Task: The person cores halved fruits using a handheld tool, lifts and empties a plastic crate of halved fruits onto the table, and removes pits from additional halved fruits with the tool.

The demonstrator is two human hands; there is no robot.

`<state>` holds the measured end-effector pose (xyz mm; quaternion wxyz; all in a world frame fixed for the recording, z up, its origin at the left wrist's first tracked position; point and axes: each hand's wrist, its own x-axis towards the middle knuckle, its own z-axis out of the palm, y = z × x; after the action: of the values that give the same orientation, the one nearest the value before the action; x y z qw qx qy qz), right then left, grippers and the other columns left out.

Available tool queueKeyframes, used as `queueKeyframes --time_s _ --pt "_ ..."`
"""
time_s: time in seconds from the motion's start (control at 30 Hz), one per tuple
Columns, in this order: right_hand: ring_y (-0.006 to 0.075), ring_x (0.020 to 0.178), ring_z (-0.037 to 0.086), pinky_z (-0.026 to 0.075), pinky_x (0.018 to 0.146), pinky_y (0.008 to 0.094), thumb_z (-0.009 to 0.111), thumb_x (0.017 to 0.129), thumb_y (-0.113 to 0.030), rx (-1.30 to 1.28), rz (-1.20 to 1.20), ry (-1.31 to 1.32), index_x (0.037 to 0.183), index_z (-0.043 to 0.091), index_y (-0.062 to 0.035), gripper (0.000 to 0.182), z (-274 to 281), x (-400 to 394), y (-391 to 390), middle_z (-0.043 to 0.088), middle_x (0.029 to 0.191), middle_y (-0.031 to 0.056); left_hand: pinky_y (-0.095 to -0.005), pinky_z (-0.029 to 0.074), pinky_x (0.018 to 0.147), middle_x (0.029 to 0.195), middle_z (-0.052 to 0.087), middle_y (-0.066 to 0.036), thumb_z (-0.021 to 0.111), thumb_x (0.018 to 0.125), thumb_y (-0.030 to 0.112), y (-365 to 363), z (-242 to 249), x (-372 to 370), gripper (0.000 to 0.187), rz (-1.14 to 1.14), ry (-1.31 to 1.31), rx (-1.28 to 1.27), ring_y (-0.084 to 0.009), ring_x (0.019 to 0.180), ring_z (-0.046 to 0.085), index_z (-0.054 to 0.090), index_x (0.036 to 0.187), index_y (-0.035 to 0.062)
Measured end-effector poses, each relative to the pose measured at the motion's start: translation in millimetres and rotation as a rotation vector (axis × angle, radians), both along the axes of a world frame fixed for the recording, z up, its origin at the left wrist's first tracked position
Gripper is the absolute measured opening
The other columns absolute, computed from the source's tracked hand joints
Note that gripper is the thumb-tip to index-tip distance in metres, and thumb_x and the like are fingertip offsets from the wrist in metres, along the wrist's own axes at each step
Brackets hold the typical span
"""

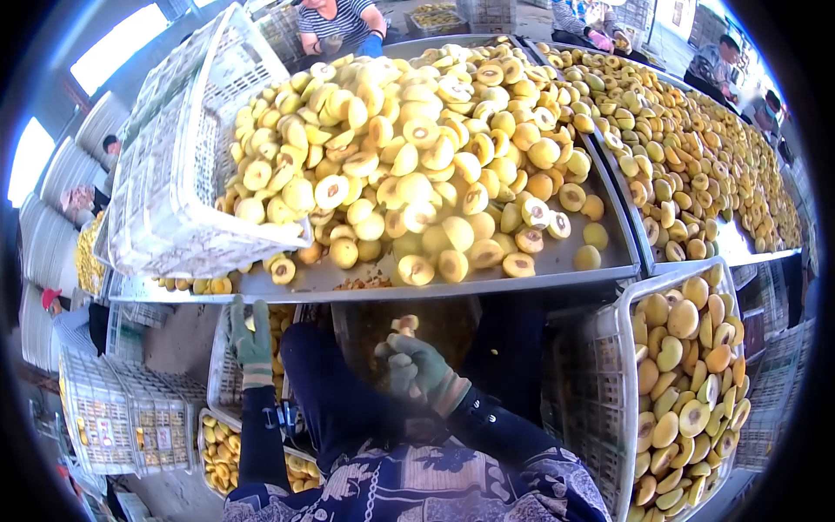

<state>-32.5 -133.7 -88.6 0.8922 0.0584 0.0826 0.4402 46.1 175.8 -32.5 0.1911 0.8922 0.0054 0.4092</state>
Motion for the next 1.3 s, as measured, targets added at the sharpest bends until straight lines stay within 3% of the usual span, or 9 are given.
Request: queueKeyframes --time_s 0.1,0.23,0.27,0.37,0.7,0.87,0.97,1.17,1.3 --pt "0.0031 0.045 0.041 0.036 0.047 0.0195 0.049 0.098 -0.031 -0.085 -0.123 0.138 0.093 0.057 -0.0070 0.025 -11 14 -7 0.047 0.060 -0.0091 -0.0378 0.052 0.065 0.083 0.067 -0.014 0.072 0.082 0.020 -65 8 9 0.026 -0.406 0.105 -0.056 -0.0281 0.072 0.065 0.065 0.102 0.0058" --pt "0.0074 0.042 0.043 0.033 0.037 0.0191 0.052 0.095 -0.032 -0.479 -0.102 0.022 0.086 0.056 -0.0100 0.024 -21 18 -9 0.050 0.058 -0.0036 -0.0419 0.051 0.085 0.110 0.065 -0.019 0.073 0.081 0.038 -168 5 27 0.054 -0.729 0.336 -0.007 -0.0346 0.097 0.064 0.058 0.121 0.0043" --pt "0.0101 0.042 0.046 0.035 0.036 0.0214 0.056 0.093 -0.032 -1.094 -0.073 -0.343 0.083 0.059 -0.0091 0.025 48 6 -23 0.053 0.059 0.0010 -0.0422 0.050 0.086 0.109 0.065 -0.020 0.073 0.080 0.041 -185 -5 34 0.057 -0.722 0.401 0.019 -0.0355 0.097 0.064 0.058 0.120 0.0034" --pt "0.0122 0.042 0.050 0.036 0.037 0.0227 0.061 0.089 -0.030 -0.906 -0.146 -0.242 0.083 0.062 -0.0075 0.023 28 0 -23 0.056 0.060 0.0031 -0.0415 0.050 0.085 0.104 0.066 -0.022 0.071 0.078 0.047 -218 -9 53 0.063 -0.679 0.693 0.065 -0.0367 0.097 0.064 0.059 0.119 0.0016" --pt "0.0084 0.055 0.054 0.045 0.043 0.0230 0.063 0.091 -0.030 -1.212 -0.520 -0.349 0.108 0.059 -0.0112 0.026 46 21 -44 0.058 0.072 -0.0022 -0.0372 0.041 0.103 0.132 0.053 -0.020 0.075 0.073 0.013 -165 29 21 0.064 -1.120 0.632 -0.133 -0.0291 0.122 0.052 0.049 0.129 -0.0040" --pt "0.0082 0.079 0.062 0.051 0.068 0.0241 0.062 0.092 -0.022 -1.200 -0.575 -0.581 0.109 0.063 -0.0074 0.022 48 -2 11 0.065 0.090 0.0022 -0.0374 0.047 0.096 0.125 0.056 -0.023 0.052 0.093 0.037 -168 10 -24 0.055 -0.972 0.815 -1.485 -0.0299 0.110 0.059 0.047 0.132 -0.0019" --pt "0.0111 0.081 0.063 0.050 0.074 0.0254 0.062 0.091 -0.018 -1.448 -0.354 -0.775 0.113 0.061 -0.0065 0.024 46 -17 23 0.067 0.089 0.0043 -0.0400 0.052 0.089 0.115 0.060 -0.025 0.039 0.096 0.053 -176 6 -39 0.068 -0.926 0.904 -1.807 -0.0300 0.099 0.062 0.043 0.135 -0.0019" --pt "0.0077 0.067 0.061 0.049 0.060 0.0235 0.059 0.089 -0.012 -1.481 -0.148 -0.739 0.110 0.059 -0.0053 0.023 92 -20 3 0.064 0.082 0.0011 -0.0397 0.053 0.086 0.125 0.055 -0.021 0.038 0.098 0.050 -184 13 -51 0.063 -0.861 0.742 -1.700 -0.0290 0.107 0.058 0.042 0.137 0.0008" --pt "0.0320 0.081 0.066 0.052 0.073 0.0395 0.056 0.089 -0.030 -1.644 -0.268 -0.984 0.122 0.050 -0.0067 0.041 74 -22 4 0.066 0.089 0.0151 -0.0385 0.052 0.086 0.126 0.054 -0.017 0.037 0.099 0.045 -185 17 -57 0.059 -0.893 0.714 -1.591 -0.0266 0.108 0.057 0.044 0.135 -0.0004"
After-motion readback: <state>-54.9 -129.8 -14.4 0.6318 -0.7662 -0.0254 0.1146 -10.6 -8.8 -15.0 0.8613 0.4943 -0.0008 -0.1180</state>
